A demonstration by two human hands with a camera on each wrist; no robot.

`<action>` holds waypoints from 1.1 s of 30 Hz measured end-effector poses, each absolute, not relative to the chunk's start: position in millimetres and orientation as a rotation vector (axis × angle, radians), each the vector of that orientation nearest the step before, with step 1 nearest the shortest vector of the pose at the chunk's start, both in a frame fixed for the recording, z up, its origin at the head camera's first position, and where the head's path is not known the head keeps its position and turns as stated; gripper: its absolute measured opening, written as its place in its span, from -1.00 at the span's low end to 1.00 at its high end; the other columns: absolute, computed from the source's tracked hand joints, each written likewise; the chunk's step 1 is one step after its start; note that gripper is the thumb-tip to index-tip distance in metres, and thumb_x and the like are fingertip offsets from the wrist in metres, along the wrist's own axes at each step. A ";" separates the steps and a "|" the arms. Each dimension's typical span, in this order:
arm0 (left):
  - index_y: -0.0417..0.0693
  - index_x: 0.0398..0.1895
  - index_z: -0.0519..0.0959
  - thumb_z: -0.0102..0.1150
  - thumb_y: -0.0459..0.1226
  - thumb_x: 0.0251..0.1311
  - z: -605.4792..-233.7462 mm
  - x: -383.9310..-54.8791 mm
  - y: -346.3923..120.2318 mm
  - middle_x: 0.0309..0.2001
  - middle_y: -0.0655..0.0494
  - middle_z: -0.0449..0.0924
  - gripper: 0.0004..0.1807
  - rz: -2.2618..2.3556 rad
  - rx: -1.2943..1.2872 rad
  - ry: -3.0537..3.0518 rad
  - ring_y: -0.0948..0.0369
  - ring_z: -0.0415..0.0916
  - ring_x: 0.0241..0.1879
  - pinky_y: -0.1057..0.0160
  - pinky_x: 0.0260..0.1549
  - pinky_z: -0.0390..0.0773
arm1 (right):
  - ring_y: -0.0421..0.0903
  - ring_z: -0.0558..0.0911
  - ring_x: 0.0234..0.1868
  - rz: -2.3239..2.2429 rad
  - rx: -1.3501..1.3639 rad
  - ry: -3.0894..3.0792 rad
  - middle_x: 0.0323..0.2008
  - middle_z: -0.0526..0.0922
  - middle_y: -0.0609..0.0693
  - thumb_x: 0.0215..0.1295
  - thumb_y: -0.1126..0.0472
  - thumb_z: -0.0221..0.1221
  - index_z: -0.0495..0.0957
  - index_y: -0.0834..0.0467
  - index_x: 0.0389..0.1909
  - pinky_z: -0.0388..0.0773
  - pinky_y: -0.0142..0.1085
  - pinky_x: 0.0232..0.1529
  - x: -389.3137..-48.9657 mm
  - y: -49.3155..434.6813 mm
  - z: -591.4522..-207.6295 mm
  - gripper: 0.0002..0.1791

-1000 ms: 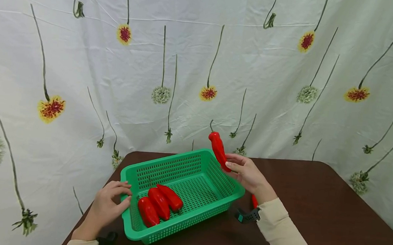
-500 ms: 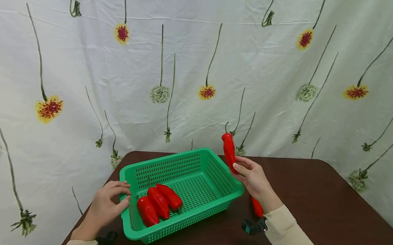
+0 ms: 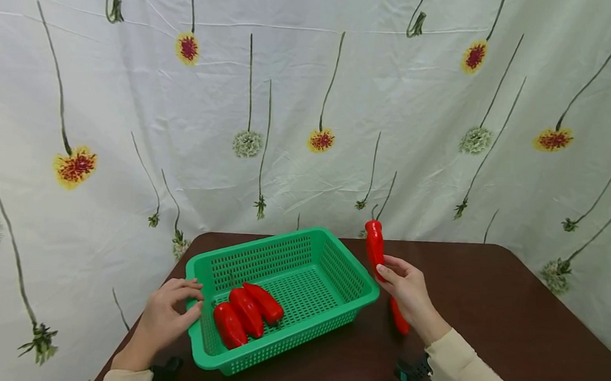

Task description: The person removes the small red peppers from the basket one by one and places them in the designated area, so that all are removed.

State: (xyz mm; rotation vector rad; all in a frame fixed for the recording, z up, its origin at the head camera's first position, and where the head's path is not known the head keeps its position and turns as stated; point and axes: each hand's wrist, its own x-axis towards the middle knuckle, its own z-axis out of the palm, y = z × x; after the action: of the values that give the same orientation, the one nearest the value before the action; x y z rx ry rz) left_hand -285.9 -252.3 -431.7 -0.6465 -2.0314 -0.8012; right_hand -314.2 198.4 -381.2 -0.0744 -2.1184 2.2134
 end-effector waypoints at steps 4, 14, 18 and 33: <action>-0.07 -0.54 0.69 0.37 -0.60 -0.24 -431.7 -285.7 -251.8 -0.30 -0.03 0.74 -0.74 -0.803 -0.645 -2.031 0.10 0.62 -0.13 0.72 0.06 0.30 | -0.06 0.60 0.07 2.137 -0.120 -2.180 0.32 0.41 0.25 0.43 0.22 0.15 0.36 0.30 0.37 0.47 -0.04 0.26 -310.1 205.9 -389.9 -0.46; -0.05 -0.53 0.69 0.37 -0.59 -0.22 -430.1 -285.5 -251.3 -0.28 -0.04 0.73 -0.74 -0.796 -0.633 -2.047 0.07 0.62 -0.11 0.72 0.06 0.28 | -0.05 0.63 0.01 2.009 -0.194 -2.271 0.24 0.45 0.28 0.44 0.20 0.15 0.38 0.31 0.35 0.50 -0.02 0.22 -297.7 222.5 -406.1 -0.47; -0.05 -0.53 0.70 0.37 -0.59 -0.22 -429.8 -285.6 -251.0 -0.28 -0.03 0.73 -0.74 -0.792 -0.631 -2.050 0.08 0.61 -0.11 0.72 0.06 0.28 | -0.05 0.65 0.00 1.988 -0.229 -2.277 0.22 0.48 0.26 0.43 0.19 0.17 0.38 0.31 0.35 0.51 -0.03 0.21 -295.0 230.1 -410.5 -0.46; -0.10 -0.54 0.69 0.37 -0.59 -0.22 -430.9 -286.3 -250.8 -0.29 -0.03 0.74 -0.77 -0.795 -0.624 -2.041 0.26 0.60 -0.09 0.73 0.06 0.27 | -0.12 0.68 -0.07 1.955 -0.295 -2.277 0.11 0.52 0.22 0.40 0.18 0.20 0.35 0.39 0.35 0.58 -0.12 0.13 -292.4 256.4 -426.9 -0.40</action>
State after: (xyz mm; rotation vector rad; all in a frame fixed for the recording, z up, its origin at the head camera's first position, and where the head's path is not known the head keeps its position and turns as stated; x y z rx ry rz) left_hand -286.3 -250.8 -430.9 -0.6245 -2.0411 -0.7948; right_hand -292.4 256.4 -426.9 -0.2946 -2.2770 1.9546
